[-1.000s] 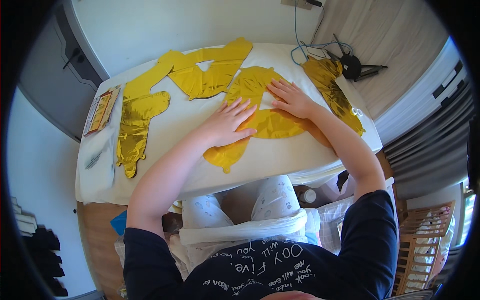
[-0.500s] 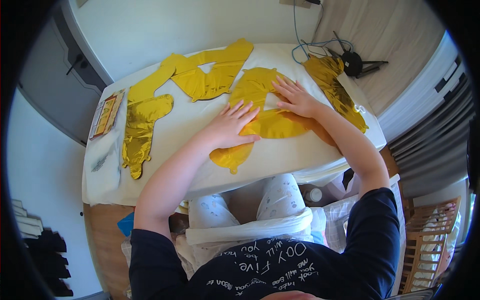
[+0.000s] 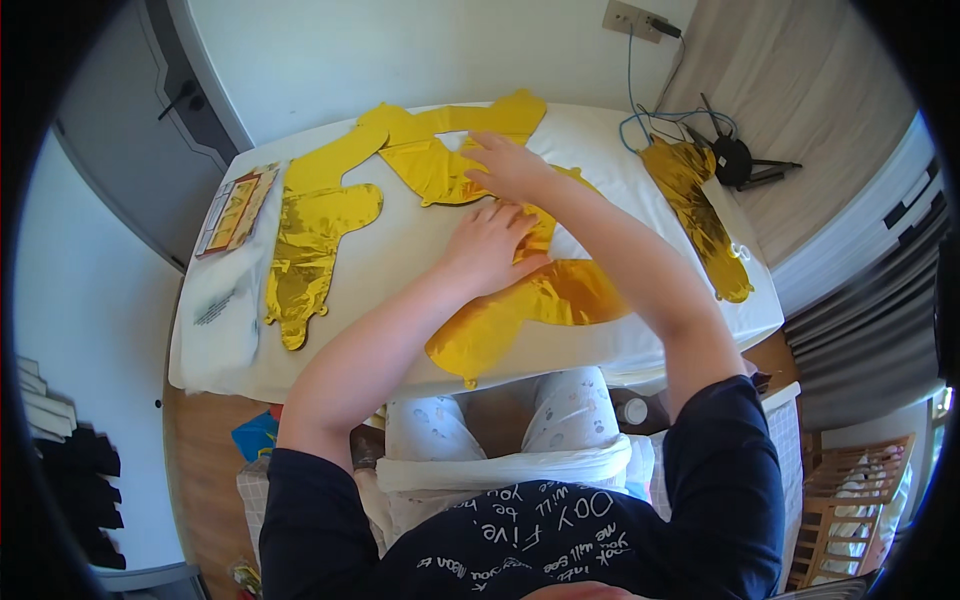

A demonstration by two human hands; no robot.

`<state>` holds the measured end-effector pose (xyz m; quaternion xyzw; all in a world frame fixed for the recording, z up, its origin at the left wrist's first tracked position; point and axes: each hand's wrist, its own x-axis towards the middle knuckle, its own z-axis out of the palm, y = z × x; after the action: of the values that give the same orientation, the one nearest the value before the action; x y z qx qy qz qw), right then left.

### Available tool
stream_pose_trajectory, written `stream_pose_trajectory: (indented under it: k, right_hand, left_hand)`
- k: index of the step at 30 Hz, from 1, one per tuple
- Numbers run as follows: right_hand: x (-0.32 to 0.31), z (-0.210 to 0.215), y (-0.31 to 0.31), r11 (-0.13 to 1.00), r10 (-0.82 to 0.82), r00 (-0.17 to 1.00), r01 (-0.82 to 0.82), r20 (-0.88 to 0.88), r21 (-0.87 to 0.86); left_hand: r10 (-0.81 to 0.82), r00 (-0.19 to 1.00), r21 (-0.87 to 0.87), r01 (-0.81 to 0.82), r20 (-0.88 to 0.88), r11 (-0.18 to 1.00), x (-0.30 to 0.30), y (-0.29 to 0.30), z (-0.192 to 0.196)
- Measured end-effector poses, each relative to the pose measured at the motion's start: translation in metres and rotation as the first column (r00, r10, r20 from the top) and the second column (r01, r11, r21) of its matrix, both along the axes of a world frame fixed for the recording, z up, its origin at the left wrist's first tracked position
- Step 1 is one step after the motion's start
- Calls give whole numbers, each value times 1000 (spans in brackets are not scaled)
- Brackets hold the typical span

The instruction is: The person unfolds and flattens deflated foil letter balloons on a table by hand.

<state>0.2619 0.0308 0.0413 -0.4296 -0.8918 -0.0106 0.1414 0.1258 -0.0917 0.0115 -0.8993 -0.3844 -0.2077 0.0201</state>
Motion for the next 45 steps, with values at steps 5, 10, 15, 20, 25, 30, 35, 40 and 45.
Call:
stream_pose_trajectory:
  k: [5,10,15,20,25,30,35,40,45]
  right_hand:
    - [-36,-10,48,991,-108,994,108,-2,-80]
    - [-54,-26,55,977,-137,985,152,102,-152]
    - [-47,-27,70,980,-85,988,106,127,-168]
    - [-4,-28,93,982,-83,987,105,137,-159]
    - [71,-36,101,956,-195,971,220,140,-192]
    - [137,-51,85,941,-289,953,301,92,-156]
    - [151,-30,62,903,-290,952,306,95,-302]
    - [150,-31,55,910,-303,941,333,154,-247]
    - [167,-52,52,907,-364,923,382,126,-177]
  left_hand:
    - [-98,994,-92,93,-57,991,-8,3,5]
    - [-195,955,-267,131,-226,955,-14,-2,10]
    - [-215,954,-321,140,-211,937,-25,1,21]
    - [-266,953,-383,193,-148,903,-46,26,25]
    - [-310,945,-409,243,-105,879,-77,31,34]
    - [94,943,-496,-251,-320,832,-92,24,67]
    - [151,906,-402,-318,-395,859,-108,32,62]
    - [305,950,-172,-312,-67,934,-104,57,7]
    - [143,954,-425,-247,-263,871,-83,52,9]
